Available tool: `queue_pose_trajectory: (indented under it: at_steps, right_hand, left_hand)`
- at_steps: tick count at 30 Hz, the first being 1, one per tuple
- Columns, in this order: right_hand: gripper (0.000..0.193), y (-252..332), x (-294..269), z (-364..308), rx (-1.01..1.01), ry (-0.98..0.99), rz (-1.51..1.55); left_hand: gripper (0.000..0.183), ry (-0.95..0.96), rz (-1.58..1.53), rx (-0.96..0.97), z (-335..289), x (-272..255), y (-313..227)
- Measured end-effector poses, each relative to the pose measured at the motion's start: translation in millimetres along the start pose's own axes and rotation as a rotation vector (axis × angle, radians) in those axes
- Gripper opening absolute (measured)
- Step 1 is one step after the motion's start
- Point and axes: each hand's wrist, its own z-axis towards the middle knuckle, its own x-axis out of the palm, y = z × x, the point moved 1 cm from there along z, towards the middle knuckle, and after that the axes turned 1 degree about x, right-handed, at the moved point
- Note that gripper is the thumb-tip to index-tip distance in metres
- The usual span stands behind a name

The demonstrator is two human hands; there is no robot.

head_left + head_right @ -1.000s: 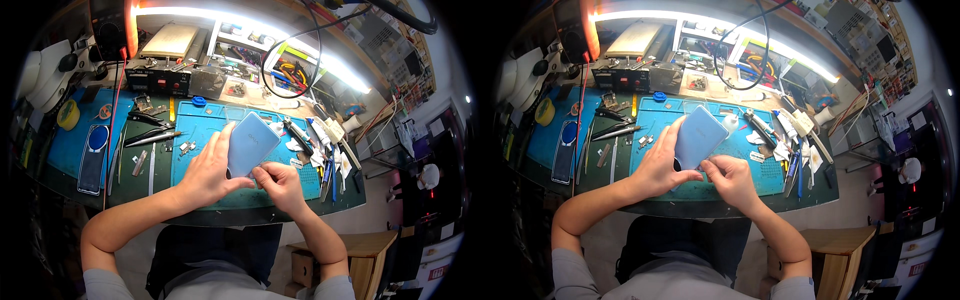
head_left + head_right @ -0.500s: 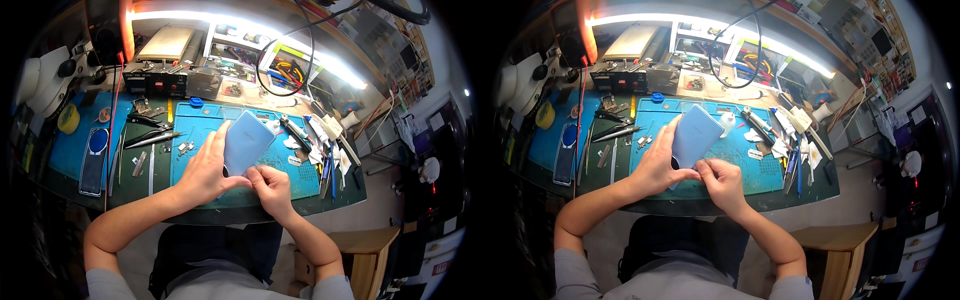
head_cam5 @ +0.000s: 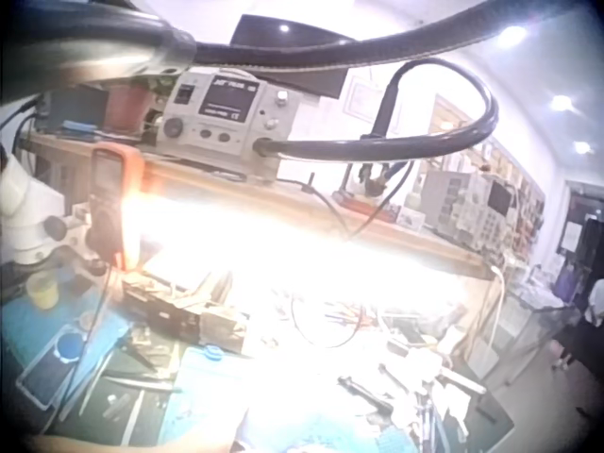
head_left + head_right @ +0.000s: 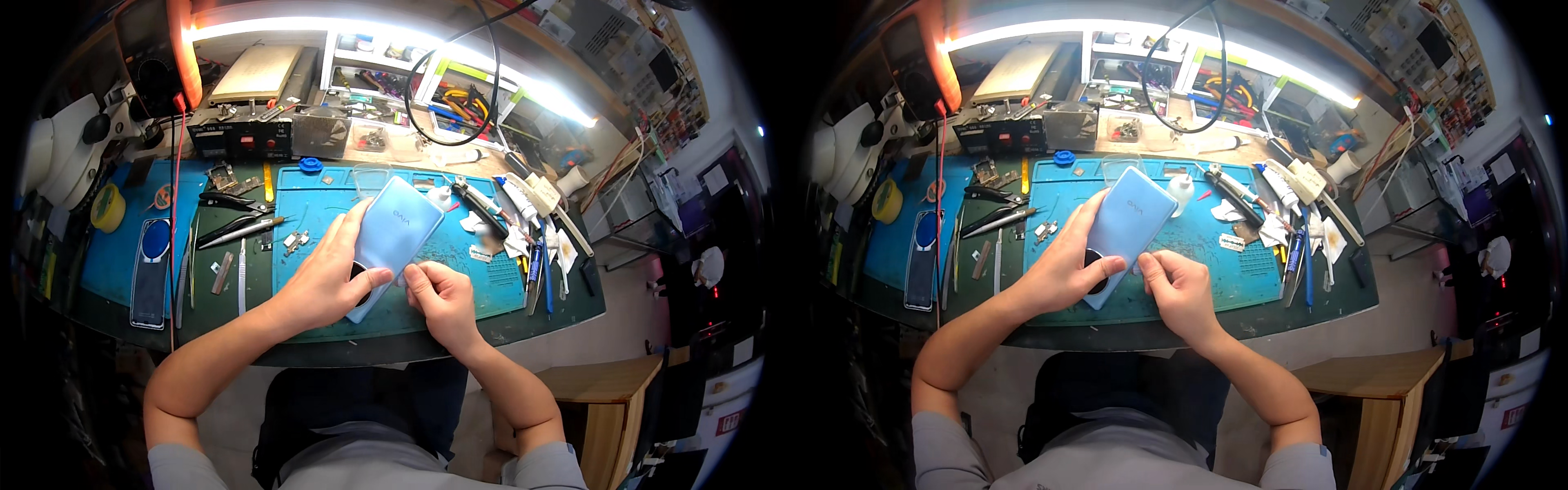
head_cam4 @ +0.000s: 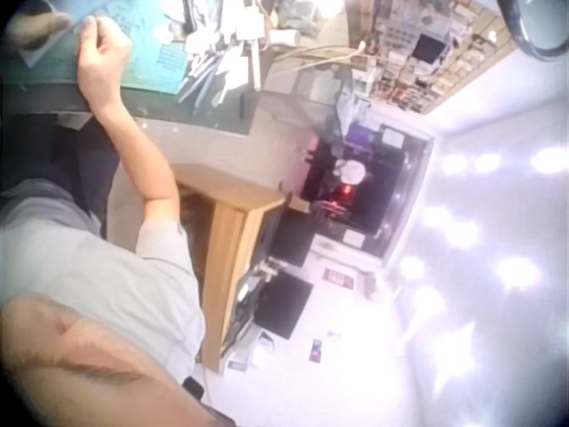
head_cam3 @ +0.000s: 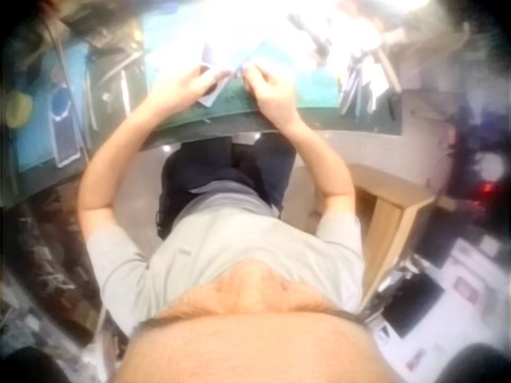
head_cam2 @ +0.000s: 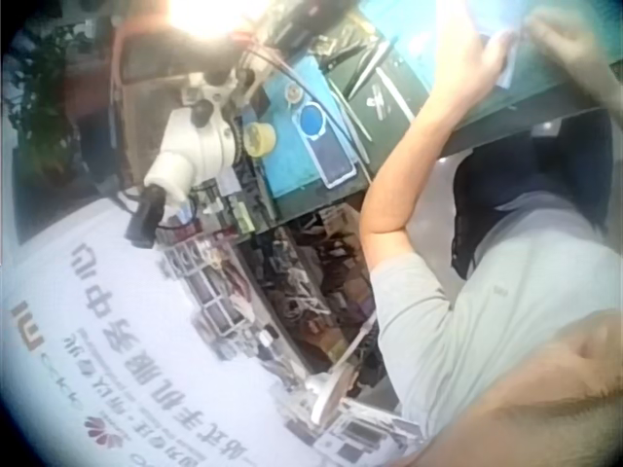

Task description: The person applies adhesive to the edges of a light blue smartphone back cover using a small bottle, then presses the cover onto the phone body. They smooth the edges and later separate the back cover from the phone, revealing the internal components.

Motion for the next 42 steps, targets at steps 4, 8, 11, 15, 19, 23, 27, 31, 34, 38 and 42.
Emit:
queue_pose_trajectory:
  at_steps: [4,8,11,15,19,23,27,31,34,38,42]
  right_hand:
    - [0.034,3.2,1.7,-1.3,-0.04,0.007,-0.058]
    - [0.035,1.0,1.8,-1.9,-0.07,0.011,-0.082]
    - [0.034,0.4,2.9,-3.2,-0.061,0.016,-0.074]
    - [0.034,5.7,4.3,-4.2,-0.09,0.019,-0.085]
    - [0.034,2.9,3.2,-3.4,-0.122,0.034,-0.108]
    - [0.035,1.6,2.7,-3.9,-0.129,0.061,-0.126]
    - [0.034,-1.7,3.6,-3.6,-0.149,0.058,-0.135]
    - [0.034,1.5,2.1,-3.6,-0.096,0.089,-0.119]
    - [0.032,8.1,-4.5,-1.2,-0.028,0.173,-0.138]
    - [0.031,9.0,-34.2,13.2,-0.023,0.069,-0.211]
    - [0.054,-4.0,-60.9,57.6,-0.557,-0.395,-0.687]
  left_hand:
    - [0.088,-0.01,0.0,-0.004,-0.2,0.0,-2.3]
    - [0.087,-0.035,0.017,0.025,0.6,1.8,0.4]
    - [0.087,-0.047,0.02,0.037,0.6,3.2,1.7]
    - [0.086,-0.051,0.001,0.028,-0.5,3.3,0.7]
    - [0.086,-0.054,-0.001,0.017,-0.5,3.4,-1.0]
    - [0.085,-0.068,0.006,0.027,-1.8,3.9,-0.4]
    - [0.085,-0.063,-0.01,0.017,-0.9,3.2,-3.8]
    - [0.081,-0.056,-0.102,-0.023,1.7,1.2,-1.4]
    - [0.07,-0.064,-0.249,-0.084,3.4,-1.8,3.5]
    - [0.059,-0.011,-0.495,-0.269,4.1,-9.9,7.9]
    - [0.046,0.029,-0.812,-0.483,6.9,-13.8,2.9]
